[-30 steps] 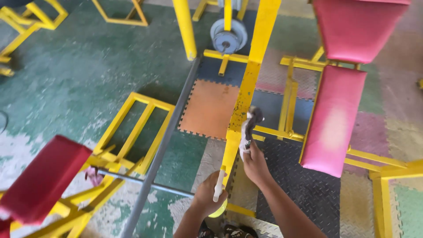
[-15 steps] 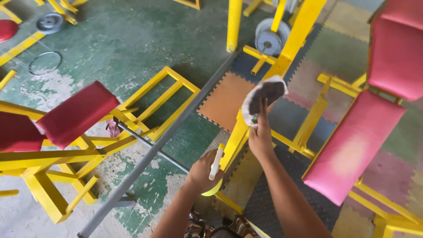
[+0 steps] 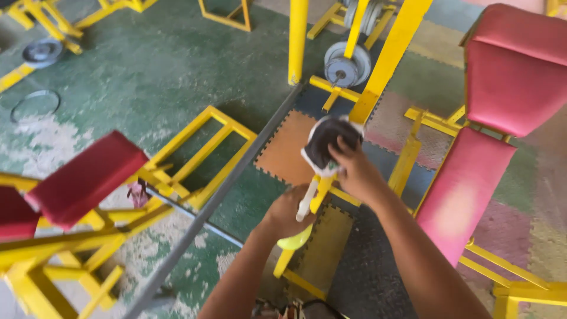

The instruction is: Cleaning various yellow gym machines and padded benches using a spray bottle and a cloth.

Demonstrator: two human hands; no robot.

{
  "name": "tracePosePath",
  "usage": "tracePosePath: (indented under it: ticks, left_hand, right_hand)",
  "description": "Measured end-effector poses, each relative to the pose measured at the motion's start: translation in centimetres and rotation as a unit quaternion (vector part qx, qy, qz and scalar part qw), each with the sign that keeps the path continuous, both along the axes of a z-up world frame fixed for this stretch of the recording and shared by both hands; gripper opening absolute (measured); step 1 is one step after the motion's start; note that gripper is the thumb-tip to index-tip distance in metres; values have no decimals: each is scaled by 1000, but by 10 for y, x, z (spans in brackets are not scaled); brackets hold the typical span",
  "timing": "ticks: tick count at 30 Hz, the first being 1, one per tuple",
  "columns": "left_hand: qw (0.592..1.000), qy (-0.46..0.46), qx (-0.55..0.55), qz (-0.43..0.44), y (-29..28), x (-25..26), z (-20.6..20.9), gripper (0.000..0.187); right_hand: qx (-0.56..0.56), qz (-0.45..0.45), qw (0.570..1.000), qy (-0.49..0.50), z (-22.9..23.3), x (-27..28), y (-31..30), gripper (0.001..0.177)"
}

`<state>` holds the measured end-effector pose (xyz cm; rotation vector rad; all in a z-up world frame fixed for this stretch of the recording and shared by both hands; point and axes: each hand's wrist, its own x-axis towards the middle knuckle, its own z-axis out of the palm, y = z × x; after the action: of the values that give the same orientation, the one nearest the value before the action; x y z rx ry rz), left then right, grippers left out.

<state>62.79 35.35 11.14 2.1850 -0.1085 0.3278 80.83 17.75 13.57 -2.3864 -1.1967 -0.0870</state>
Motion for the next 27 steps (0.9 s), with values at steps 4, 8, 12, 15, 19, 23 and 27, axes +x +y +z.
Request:
tracePosePath:
  ticks: [4,8,12,15,19,23,27]
  left_hand:
    - [998,54,-10,-42,44,5,-13,63]
    - [993,77,-11,-86,97,22,-45,61]
    - [985,139,-7,-98,135,19,-35,65]
    - [979,164,-3,-121,155,26,-44,66]
    - [973,167,-8,-156,175,29,-61,67]
    - [965,168,3,-201,188,29,-69,67]
    - [959,195,-4,-206,196,24,-65,66]
  right_hand:
    - [-77,-66,994,-43,55,-27,36,58]
    - [-314,-185,931,-37,91,-33,105,52]
    - [-344,-312,885,1,32,-52,151,46]
    - [340,-469,788,210,-50,-73,174,44]
    - [506,-493,627,328,-179,-94,166,45]
    - [402,-511,621,438,-180,-88,152,45]
    - [-231,-415,859,193,-26,-85,171,44]
